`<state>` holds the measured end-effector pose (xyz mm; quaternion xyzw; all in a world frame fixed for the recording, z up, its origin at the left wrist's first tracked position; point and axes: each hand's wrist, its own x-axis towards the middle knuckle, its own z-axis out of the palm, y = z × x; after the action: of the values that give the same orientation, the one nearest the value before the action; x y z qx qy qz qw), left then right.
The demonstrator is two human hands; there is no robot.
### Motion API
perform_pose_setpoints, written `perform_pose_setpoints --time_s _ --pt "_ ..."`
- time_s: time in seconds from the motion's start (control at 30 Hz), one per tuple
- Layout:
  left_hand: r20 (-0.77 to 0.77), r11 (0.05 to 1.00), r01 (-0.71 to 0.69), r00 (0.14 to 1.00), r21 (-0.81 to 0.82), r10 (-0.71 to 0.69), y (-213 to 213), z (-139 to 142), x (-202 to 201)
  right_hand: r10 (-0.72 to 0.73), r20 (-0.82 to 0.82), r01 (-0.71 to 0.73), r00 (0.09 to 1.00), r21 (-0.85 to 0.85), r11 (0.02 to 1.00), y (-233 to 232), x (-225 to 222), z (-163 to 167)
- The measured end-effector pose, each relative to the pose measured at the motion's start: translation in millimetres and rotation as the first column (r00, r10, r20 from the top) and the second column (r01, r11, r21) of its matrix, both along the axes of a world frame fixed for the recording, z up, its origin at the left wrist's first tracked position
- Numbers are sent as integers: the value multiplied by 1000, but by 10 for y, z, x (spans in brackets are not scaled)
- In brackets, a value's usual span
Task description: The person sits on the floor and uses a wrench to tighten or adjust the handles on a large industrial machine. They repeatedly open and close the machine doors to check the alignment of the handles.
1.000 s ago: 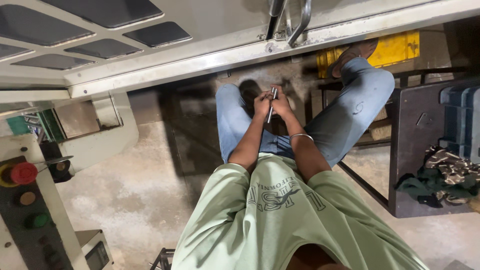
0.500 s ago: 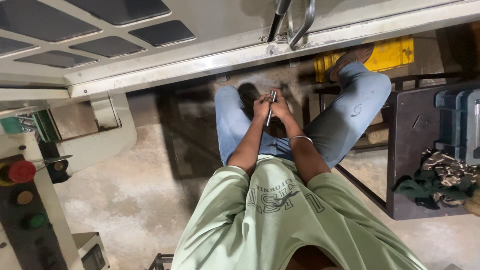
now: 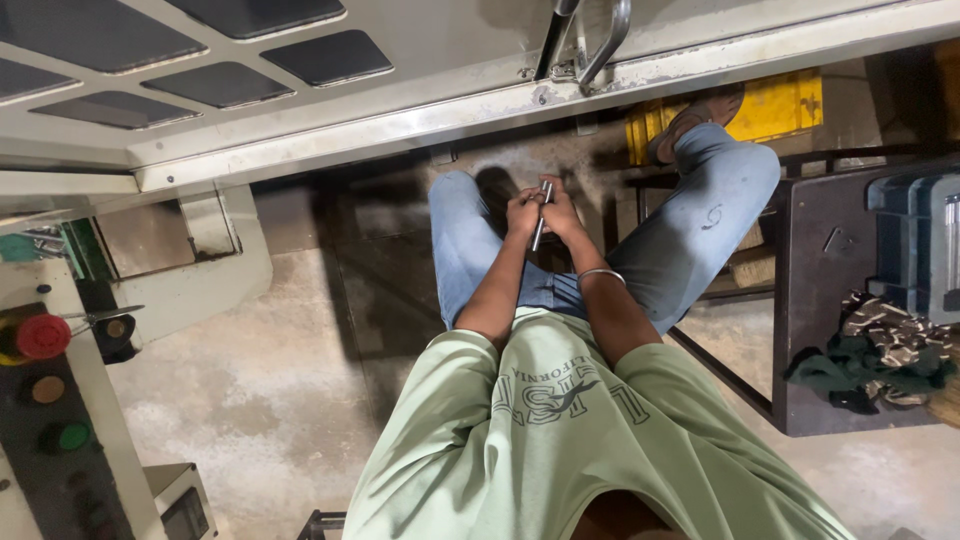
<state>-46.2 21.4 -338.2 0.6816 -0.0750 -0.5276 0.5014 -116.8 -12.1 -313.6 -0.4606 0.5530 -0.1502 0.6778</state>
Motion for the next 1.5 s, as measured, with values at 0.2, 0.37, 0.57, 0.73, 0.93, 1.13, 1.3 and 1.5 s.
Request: perform_pose_setpoints --time_s 0.2,0.37,0.57,0.73,0.93,1.13,1.3,1.5 --pt "10 1000 16 1000 10 -16 20 -6 -6 -1 23 2 1000 -20 1000 19 0 0" --pt "-105 998 -6 994 66 13 17 -11 -9 -3 0 3 1000 -22 1000 6 5 -6" --pt "-27 1000 -1 1000 -9 1 22 -22 -12 3 -1 -3 1000 -26 1000 9 -6 -18" --pt "-172 998 -24 984 63 35 15 -21 -11 3 -18 -3 1000 4 1000 6 -9 -14" --pt "-116 998 -16 993 61 23 -2 -1 0 -7 -1 7 1000 -22 1000 4 12 14" --pt "-181 999 -43 982 18 45 11 -5 -27 4 -13 -5 1000 -11 1000 -7 -16 13" --pt "-100 1000 -29 995 -11 28 10 -9 -34 11 -37 -12 999 -29 1000 1 -33 6" --pt "-96 998 -40 995 -54 35 -17 4 -32 23 -59 -24 998 -9 1000 -11 -43 12"
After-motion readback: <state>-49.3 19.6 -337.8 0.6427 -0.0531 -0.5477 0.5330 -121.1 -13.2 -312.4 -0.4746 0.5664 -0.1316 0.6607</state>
